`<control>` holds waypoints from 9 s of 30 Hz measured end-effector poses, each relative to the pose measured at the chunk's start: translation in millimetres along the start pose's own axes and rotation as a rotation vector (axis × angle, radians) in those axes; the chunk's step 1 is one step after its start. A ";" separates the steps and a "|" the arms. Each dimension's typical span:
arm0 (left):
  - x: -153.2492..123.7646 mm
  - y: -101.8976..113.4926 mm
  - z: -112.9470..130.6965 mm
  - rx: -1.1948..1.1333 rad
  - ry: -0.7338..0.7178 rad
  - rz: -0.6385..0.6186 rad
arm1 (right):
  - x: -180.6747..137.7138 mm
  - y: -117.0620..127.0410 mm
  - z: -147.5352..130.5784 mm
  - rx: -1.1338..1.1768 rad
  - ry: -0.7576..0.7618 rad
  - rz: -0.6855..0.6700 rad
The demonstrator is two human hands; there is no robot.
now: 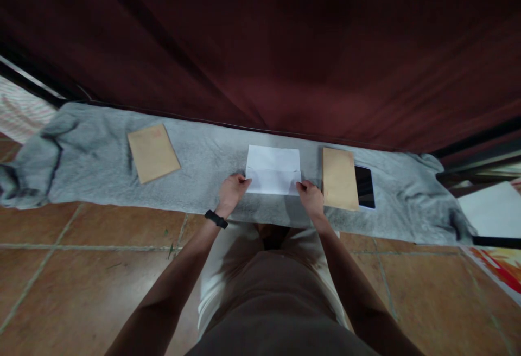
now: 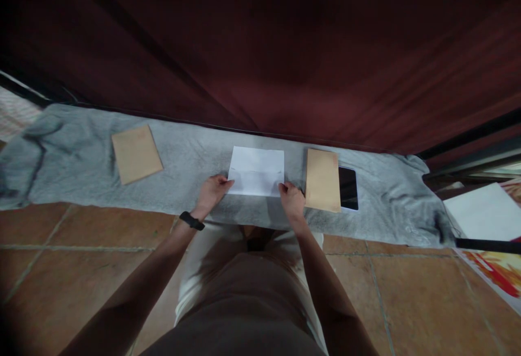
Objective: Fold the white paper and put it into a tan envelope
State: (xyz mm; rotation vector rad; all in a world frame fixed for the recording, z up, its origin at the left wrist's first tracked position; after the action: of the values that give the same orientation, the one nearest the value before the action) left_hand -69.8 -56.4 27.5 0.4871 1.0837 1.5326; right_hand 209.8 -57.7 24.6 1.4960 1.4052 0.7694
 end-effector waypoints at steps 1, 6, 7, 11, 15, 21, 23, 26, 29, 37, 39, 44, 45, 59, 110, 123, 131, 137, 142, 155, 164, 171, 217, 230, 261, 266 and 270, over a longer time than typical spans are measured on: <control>-0.9 -0.4 1.2 0.013 0.008 0.012 | 0.4 -0.1 -1.0 -0.010 -0.004 0.000; -4.7 -2.6 8.4 0.078 0.021 0.071 | 3.1 1.0 -7.7 -0.058 -0.044 -0.014; -4.8 -3.0 9.5 0.081 0.023 0.076 | 3.8 1.3 -8.8 -0.063 -0.046 -0.012; -2.9 -3.8 12.1 0.083 0.033 0.094 | 7.2 1.6 -10.9 -0.058 -0.033 0.004; 1.2 -4.3 13.5 0.061 0.041 0.097 | 12.2 0.7 -11.4 -0.044 -0.047 0.006; 4.4 -7.0 11.4 -0.072 -0.014 0.140 | 13.7 -2.0 -6.4 0.083 -0.056 0.027; 1.6 -6.5 8.0 -0.264 -0.102 0.118 | 11.5 -1.2 -2.6 0.266 -0.001 0.067; -5.9 -1.0 1.5 -0.566 -0.217 0.078 | 8.2 6.5 -1.1 0.647 0.101 0.140; -10.9 7.6 -1.9 -0.720 -0.299 0.087 | 6.4 22.3 -10.5 0.947 0.140 0.206; 6.7 31.4 11.1 -0.772 -0.335 0.216 | -10.6 65.4 -47.6 1.215 0.235 0.327; 14.1 46.4 17.0 -0.796 -0.374 0.246 | -16.6 70.8 -48.9 1.252 0.263 0.308; 23.4 83.3 36.2 -0.824 -0.482 0.172 | -19.9 77.6 -45.7 1.401 0.258 0.260; 22.7 86.9 39.9 -0.826 -0.490 0.160 | -18.2 78.5 -45.0 1.413 0.251 0.265; 25.6 98.4 62.6 -0.759 -0.664 0.519 | 1.0 136.2 -59.9 1.236 0.449 0.460; -13.9 -16.4 16.0 0.152 -0.036 0.176 | -18.3 0.2 3.8 -0.052 -0.054 0.033; -6.7 -17.8 24.4 0.061 -0.135 0.268 | -19.8 -2.4 -13.2 -0.113 -0.003 0.098; -4.2 -8.1 7.8 -0.113 -0.073 0.241 | -18.3 -0.4 -18.7 -0.056 -0.044 0.068; -4.6 14.1 -30.2 -0.167 -0.137 0.319 | -26.1 -10.9 -41.3 -0.027 0.045 0.030; -4.9 11.3 -30.8 -0.097 -0.089 0.271 | -29.8 -16.3 -42.1 -0.056 0.027 0.041; 18.6 7.1 -7.6 0.190 -0.020 0.165 | -23.3 -22.5 -33.3 -0.082 0.010 0.120; 23.1 8.6 -0.2 0.255 -0.016 0.137 | -21.2 -17.9 -36.3 -0.170 0.028 0.112; 11.8 12.5 7.1 0.317 0.003 0.117 | -17.1 -14.1 -38.7 -0.220 0.015 0.056; 12.5 1.2 16.8 0.568 -0.218 0.137 | -6.2 -28.7 -25.1 -0.177 0.512 0.030; 12.1 -2.9 18.5 0.645 -0.357 0.112 | 3.2 -18.7 -33.8 -0.134 0.445 0.024; 14.4 6.2 9.5 0.545 -0.244 0.103 | -33.7 -71.4 -56.7 -0.083 0.329 0.294; 15.9 5.9 8.7 0.541 -0.230 0.105 | -33.7 -73.7 -55.0 -0.044 0.336 0.309; 16.7 5.3 8.2 0.545 -0.233 0.102 | -34.6 -71.1 -56.3 -0.048 0.336 0.298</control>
State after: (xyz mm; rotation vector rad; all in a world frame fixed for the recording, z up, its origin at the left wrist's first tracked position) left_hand -70.8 -37.6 31.8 1.0805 1.3029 1.2145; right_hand 124.8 -85.2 -13.5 1.6125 1.4058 1.2791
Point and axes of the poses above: each hand's wrist, its own x-axis towards the middle knuckle, its own y-axis out of the back of the hand, z = x × y, the point moved 1 cm from there along x, towards the middle knuckle, and after that the axes turned 6 degrees about x, right-handed, at the moved point
